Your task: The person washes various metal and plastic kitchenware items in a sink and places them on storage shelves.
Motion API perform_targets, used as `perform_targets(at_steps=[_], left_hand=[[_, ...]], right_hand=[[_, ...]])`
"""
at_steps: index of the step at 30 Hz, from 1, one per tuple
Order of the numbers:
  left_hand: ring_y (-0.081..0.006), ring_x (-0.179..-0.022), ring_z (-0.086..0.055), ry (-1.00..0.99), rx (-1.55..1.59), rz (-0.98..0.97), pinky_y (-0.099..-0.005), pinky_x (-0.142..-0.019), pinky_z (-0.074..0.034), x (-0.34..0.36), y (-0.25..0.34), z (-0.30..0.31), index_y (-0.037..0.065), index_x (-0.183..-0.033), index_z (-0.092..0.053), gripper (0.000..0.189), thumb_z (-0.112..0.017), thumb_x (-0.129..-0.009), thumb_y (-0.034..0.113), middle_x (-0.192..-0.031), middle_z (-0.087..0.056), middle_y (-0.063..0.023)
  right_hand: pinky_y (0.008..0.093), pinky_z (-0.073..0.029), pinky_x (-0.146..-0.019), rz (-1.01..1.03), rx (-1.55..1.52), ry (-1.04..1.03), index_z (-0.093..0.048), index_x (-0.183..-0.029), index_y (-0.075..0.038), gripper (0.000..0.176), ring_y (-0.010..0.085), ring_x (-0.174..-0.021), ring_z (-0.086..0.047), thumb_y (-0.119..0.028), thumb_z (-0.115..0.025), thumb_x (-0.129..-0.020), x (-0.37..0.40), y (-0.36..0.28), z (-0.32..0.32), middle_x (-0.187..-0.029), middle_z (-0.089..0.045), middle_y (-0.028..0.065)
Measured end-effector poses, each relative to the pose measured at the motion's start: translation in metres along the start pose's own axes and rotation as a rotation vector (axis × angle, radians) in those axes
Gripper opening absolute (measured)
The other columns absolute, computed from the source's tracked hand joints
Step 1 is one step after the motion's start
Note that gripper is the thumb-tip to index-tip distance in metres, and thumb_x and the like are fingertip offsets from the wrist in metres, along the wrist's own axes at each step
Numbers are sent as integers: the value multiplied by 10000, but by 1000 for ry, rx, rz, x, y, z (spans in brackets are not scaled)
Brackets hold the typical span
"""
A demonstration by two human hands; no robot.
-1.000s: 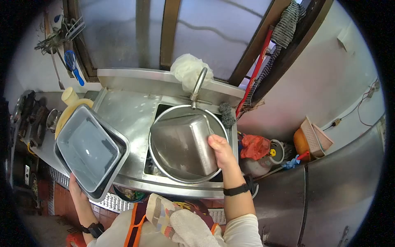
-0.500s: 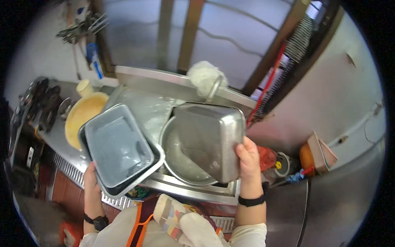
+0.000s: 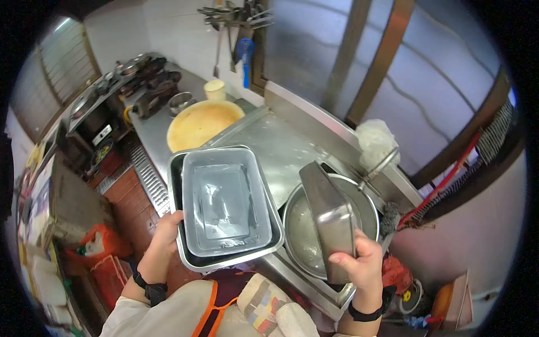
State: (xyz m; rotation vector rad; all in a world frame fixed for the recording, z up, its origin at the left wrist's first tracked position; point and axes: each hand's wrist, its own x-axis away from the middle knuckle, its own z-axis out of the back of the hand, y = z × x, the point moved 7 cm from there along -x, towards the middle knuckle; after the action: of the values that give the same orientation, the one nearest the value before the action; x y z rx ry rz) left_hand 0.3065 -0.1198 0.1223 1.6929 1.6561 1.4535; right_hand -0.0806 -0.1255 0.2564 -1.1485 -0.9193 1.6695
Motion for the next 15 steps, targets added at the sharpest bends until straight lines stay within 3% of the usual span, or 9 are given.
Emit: perform_targets(at_steps=[2, 5, 9, 11, 12, 13, 14, 15], left_hand=[[-202, -772, -598, 48, 21, 3, -317, -700, -496, 17, -9, 6, -71, -1033, -514, 292, -497, -765, 45, -910, -597, -126], [-225, -713, -615, 139, 48, -10, -336, -661, -512, 44, -20, 20, -68, -996, -548, 296, -531, -734, 70, -852, -605, -126], [-214, -745, -604, 161, 66, 4, -335, -669, -508, 76, -31, 47, -86, -1020, -509, 301, -497, -742, 30, -883, -591, -144], [-206, -754, -617, 186, 89, -3, -330, -697, -506, 92, -37, 68, -53, -992, -559, 278, -535, -734, 49, -882, -615, -124], [-207, -739, -603, 209, 113, -24, -331, -671, -503, 99, -41, 80, -66, -1004, -533, 282, -516, -741, 36, -872, -596, -127], [-207, -725, -590, 235, 136, -51, -332, -645, -500, 108, -41, 93, -80, -1016, -507, 287, -497, -749, 23, -862, -578, -129], [-207, -739, -584, 265, 163, -58, -335, -660, -490, 123, -34, 100, -74, -1019, -508, 284, -499, -751, 19, -865, -576, -124], [-213, -768, -580, 322, 125, -73, -336, -696, -477, 128, -41, 125, -75, -1024, -508, 288, -503, -752, 20, -872, -576, -126]], right_hand=[[313, -384, -561, 163, 173, -117, -593, -672, -6, 237, 208, -602, -498, -157, -756, -589, -4, -17, -17, -602, -519, 63], [327, -380, -553, 433, 375, -339, -547, -628, -14, 264, 243, -598, -494, -176, -751, -584, -6, -34, -45, -605, -510, 82], [348, -374, -558, 541, 536, -318, -529, -626, -30, 242, 260, -604, -501, -156, -733, -594, -12, -47, -65, -627, -523, 83], [340, -394, -572, 299, 588, -194, -558, -690, -23, 176, 285, -616, -518, -76, -706, -611, -12, -24, -54, -654, -544, 109], [303, -418, -580, 82, 449, -108, -556, -719, -2, 155, 243, -618, -545, 2, -679, -625, -13, -7, -45, -664, -552, 108], [266, -431, -586, 18, 390, -79, -553, -766, 16, 182, 161, -630, -550, 77, -643, -619, -10, 1, -39, -668, -558, 80], [223, -403, -605, 11, 272, -40, -542, -806, 17, 144, 92, -645, -461, 31, -604, -677, -7, 6, -36, -688, -515, 11], [261, -413, -606, -4, 289, 96, -552, -844, 29, 147, 128, -646, -474, -22, -602, -716, 5, -1, -16, -721, -542, 50]])
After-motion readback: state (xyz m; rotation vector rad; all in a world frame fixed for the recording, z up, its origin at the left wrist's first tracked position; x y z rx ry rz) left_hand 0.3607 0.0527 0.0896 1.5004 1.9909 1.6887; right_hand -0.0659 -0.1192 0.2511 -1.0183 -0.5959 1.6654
